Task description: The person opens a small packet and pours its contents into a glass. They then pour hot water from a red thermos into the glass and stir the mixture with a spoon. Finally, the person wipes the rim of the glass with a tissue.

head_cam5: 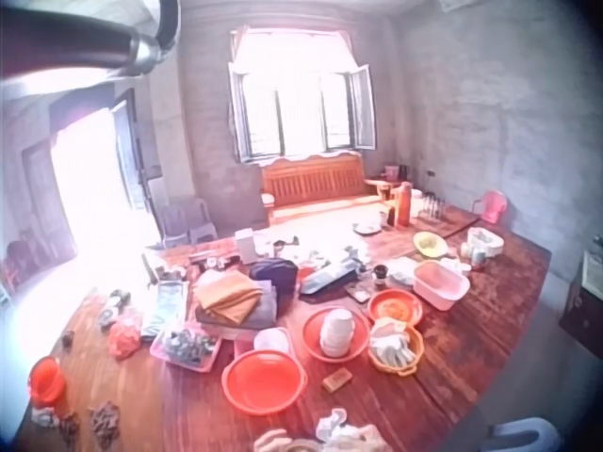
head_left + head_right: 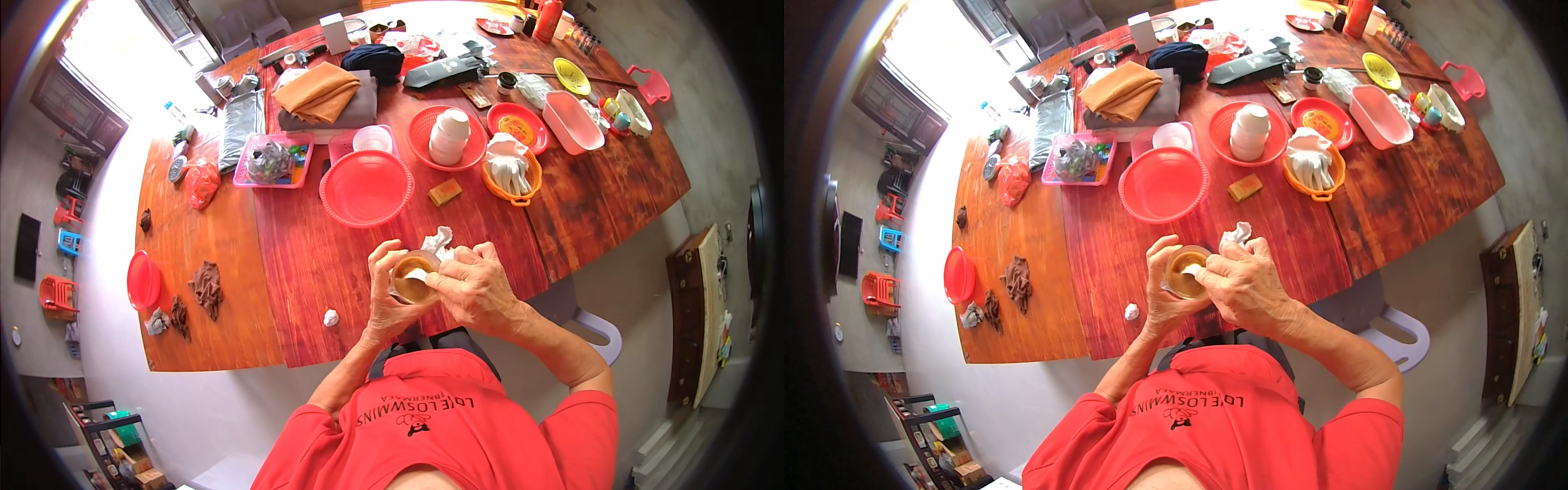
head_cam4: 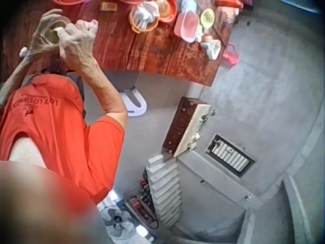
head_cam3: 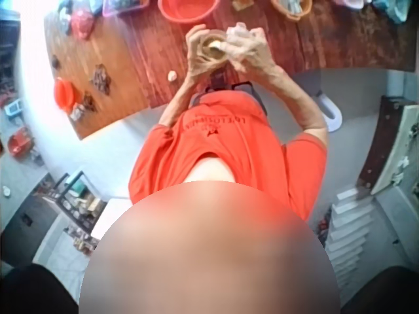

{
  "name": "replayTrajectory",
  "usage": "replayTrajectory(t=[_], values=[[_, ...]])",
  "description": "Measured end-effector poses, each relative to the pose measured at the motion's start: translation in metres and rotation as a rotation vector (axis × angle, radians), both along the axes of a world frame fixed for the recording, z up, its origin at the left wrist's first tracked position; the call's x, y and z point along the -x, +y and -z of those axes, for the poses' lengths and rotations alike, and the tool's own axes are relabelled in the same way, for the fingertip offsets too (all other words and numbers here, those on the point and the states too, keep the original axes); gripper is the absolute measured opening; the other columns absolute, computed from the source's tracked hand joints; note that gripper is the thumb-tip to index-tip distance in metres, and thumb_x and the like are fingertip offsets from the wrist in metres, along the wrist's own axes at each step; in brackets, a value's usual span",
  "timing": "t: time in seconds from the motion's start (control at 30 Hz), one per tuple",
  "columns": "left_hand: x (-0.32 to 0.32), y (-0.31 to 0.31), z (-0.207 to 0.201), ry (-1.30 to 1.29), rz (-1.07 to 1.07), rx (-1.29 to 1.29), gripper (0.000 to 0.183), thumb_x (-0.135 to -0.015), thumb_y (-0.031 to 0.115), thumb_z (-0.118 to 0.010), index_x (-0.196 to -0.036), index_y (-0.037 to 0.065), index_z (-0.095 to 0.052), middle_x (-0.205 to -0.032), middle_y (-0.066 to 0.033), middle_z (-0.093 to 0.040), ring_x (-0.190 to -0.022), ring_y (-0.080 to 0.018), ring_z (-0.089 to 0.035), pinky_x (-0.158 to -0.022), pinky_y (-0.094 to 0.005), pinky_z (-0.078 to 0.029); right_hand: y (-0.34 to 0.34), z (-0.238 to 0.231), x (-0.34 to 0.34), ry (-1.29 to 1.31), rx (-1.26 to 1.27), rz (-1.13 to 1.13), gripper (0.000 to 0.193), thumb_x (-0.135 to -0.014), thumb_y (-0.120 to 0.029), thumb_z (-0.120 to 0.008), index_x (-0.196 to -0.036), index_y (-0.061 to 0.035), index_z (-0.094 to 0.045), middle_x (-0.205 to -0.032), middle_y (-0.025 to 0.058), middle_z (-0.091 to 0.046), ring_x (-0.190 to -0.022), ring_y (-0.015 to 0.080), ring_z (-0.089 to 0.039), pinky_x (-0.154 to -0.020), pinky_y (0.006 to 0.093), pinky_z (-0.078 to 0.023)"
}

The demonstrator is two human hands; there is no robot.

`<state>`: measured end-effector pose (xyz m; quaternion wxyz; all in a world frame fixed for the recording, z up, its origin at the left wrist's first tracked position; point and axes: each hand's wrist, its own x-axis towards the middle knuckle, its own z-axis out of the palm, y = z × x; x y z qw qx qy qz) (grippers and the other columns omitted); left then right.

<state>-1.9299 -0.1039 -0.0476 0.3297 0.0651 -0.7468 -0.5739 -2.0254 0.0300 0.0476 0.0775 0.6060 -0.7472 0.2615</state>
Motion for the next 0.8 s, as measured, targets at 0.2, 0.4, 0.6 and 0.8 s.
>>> replayTrajectory(t=[0.2,0.4,0.6,0.8], values=[[-0.002,-0.003,0.001,-0.006,0.022,0.046,0.079,-0.054,0.016,-0.089,-0.120,0.010,-0.045,-0.128,-0.0145,-0.035,-0.122,-0.0257,-0.038,-0.097,-0.0362,-0.040,-0.001,-0.001,0.006,-0.249,0.010,0.065,0.019,-0.069,-0.005,-0.065,-0.088,-0.0086,-0.066,-0.077,0.0010,-0.059,-0.073,0.0181,-0.054,-0.064,0.0337,-0.036],[-0.009,-0.013,-0.010,-0.013,0.106,-0.091,0.080,-0.053,0.017,-0.090,-0.120,0.009,-0.046,-0.128,-0.0134,-0.036,-0.124,-0.0242,-0.036,-0.098,-0.0367,-0.039,-0.002,-0.020,0.001,-0.175,0.151,0.079,0.017,-0.071,-0.001,-0.064,-0.087,-0.0069,-0.065,-0.076,0.0008,-0.058,-0.069,0.0184,-0.052,-0.064,0.0322,-0.035],[-0.014,-0.040,-0.014,-0.051,0.289,-0.185,0.086,-0.050,0.014,-0.091,-0.123,0.006,-0.046,-0.128,-0.0106,-0.041,-0.114,-0.0204,-0.049,-0.095,-0.0344,-0.043,-0.010,-0.018,-0.008,0.223,0.223,-0.151,0.013,-0.067,-0.016,-0.065,-0.079,-0.0114,-0.065,-0.076,-0.0043,-0.051,-0.077,0.0138,-0.050,-0.072,0.0350,-0.036],[-0.020,-0.070,-0.036,-0.190,0.497,-0.332,0.085,-0.049,0.011,-0.089,-0.124,0.007,-0.049,-0.125,-0.0068,-0.047,-0.114,-0.0179,-0.050,-0.097,-0.0340,-0.042,-0.028,-0.020,-0.005,0.359,0.254,-0.317,0.008,-0.062,-0.020,-0.064,-0.066,-0.0129,-0.064,-0.078,-0.0046,-0.054,-0.084,0.0145,-0.050,-0.073,0.0359,-0.038]])
